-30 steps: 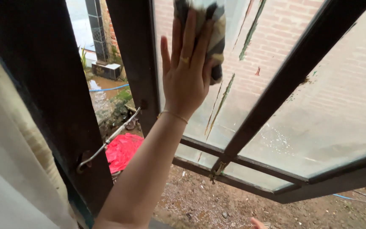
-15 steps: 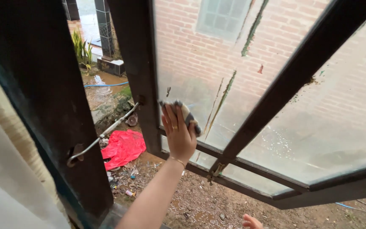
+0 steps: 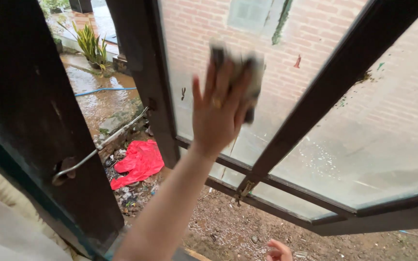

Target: Cleaning the exterior glass of a window pane using a cloth

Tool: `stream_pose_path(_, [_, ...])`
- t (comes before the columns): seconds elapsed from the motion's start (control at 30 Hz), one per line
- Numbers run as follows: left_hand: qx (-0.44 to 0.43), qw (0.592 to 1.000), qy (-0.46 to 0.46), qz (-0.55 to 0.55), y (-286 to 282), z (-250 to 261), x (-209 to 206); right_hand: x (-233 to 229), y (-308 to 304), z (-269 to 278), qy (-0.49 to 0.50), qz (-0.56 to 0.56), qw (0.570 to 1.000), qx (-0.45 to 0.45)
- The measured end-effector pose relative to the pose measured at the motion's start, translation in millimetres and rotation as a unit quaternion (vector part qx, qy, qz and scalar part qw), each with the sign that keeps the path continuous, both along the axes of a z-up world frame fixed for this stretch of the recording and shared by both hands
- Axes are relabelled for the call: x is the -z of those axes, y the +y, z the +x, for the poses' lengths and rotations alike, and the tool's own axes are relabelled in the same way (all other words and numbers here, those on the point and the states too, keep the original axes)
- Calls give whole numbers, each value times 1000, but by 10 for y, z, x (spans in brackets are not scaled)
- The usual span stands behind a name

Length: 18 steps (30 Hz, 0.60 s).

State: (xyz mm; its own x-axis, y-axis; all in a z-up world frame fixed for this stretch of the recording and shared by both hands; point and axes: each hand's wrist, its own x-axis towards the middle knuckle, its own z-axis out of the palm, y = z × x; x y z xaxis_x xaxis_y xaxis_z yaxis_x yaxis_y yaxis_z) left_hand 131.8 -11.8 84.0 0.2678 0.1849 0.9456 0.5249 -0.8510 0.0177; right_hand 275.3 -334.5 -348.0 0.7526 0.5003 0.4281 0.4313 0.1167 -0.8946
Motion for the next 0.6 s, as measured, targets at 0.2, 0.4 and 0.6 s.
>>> stream_pose_path(0.2, [39,982,109,149,134,318,1660,-737,247,-508,-137,-61,984,91])
stream_pose_path(0.4, [45,978,78,189,-103,84,411,-576,373,-690,-91,8,980,178])
stream_pose_path(0.6, [85,996,8,41,-444,-173,-1033,-801,453,-1150,-108,-35,958,264])
